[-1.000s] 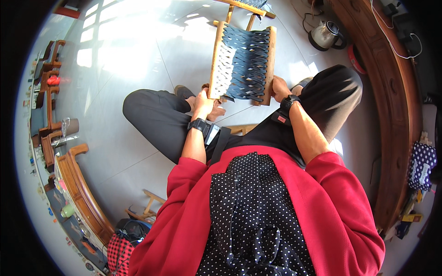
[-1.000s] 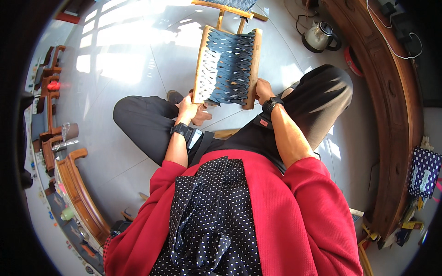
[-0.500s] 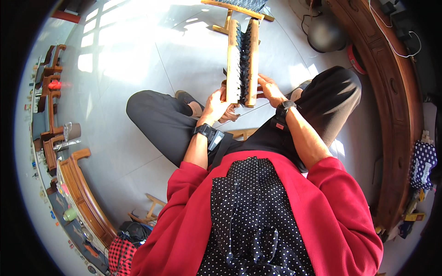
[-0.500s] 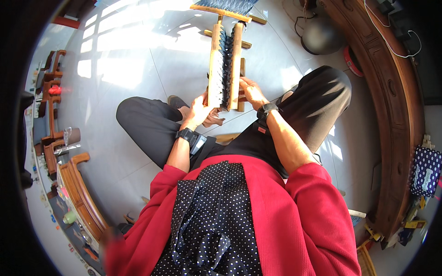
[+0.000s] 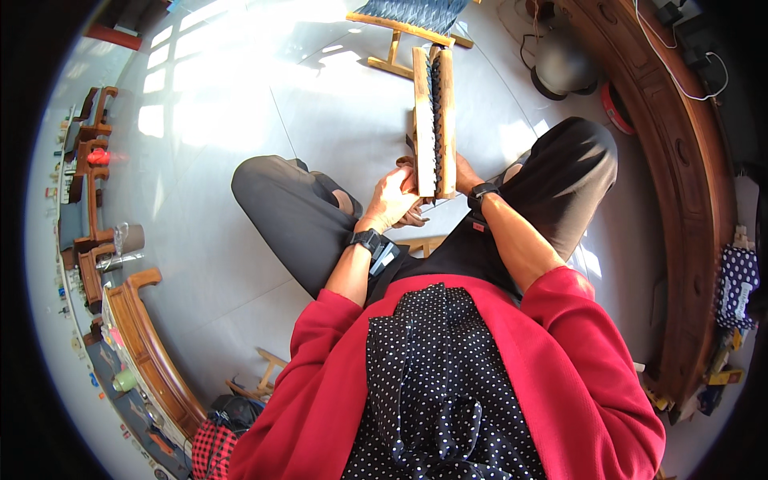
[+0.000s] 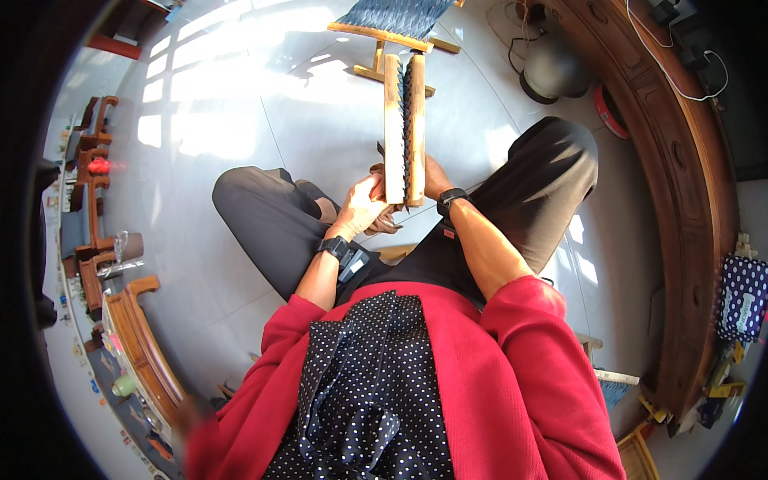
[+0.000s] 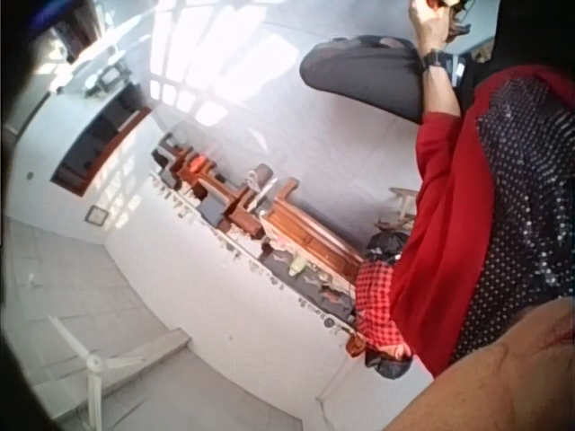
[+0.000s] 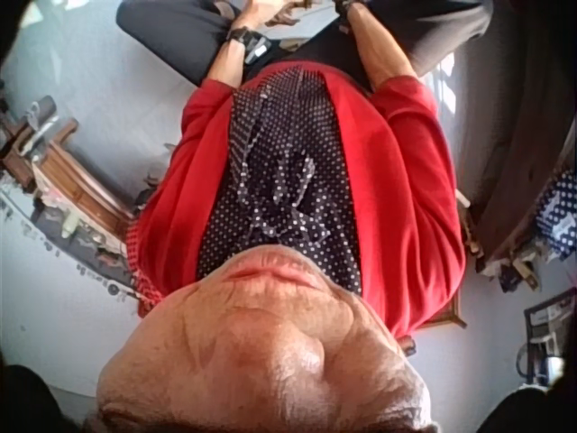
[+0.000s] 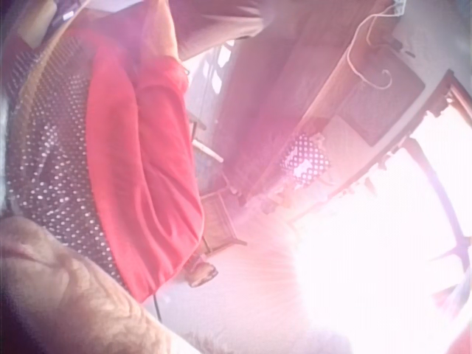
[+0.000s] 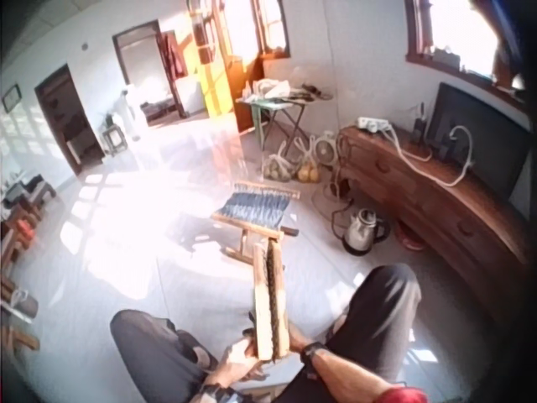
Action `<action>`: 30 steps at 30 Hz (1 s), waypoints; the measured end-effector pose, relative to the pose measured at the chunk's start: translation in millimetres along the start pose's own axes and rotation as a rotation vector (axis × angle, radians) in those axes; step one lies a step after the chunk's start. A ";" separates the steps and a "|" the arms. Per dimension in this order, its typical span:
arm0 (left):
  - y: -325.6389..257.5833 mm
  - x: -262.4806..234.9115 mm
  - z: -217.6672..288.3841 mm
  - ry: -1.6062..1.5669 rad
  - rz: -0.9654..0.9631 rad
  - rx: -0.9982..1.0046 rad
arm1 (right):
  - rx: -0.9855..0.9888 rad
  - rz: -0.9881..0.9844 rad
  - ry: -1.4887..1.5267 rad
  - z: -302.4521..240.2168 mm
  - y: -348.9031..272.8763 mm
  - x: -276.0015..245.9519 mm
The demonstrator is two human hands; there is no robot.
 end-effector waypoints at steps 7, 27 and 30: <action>-1.4 -0.1 3.9 -0.042 -0.012 0.041 | 0.002 -0.339 0.263 7.4 16.7 19.0; -19.8 -53.0 -69.1 -0.386 0.759 -0.062 | 0.107 0.103 0.996 16.0 -8.4 -36.5; -22.2 -50.1 -82.8 -0.464 0.736 -0.071 | 0.091 0.217 0.920 18.7 -3.1 -44.4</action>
Point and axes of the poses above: each hand's wrist, its own y-axis towards the middle knuckle, its own x-axis out of the palm, z = x × y, the point moved 5 cm from there along y, towards the middle knuckle, and after that the axes turned 9 degrees about x, right-handed, at the moved point
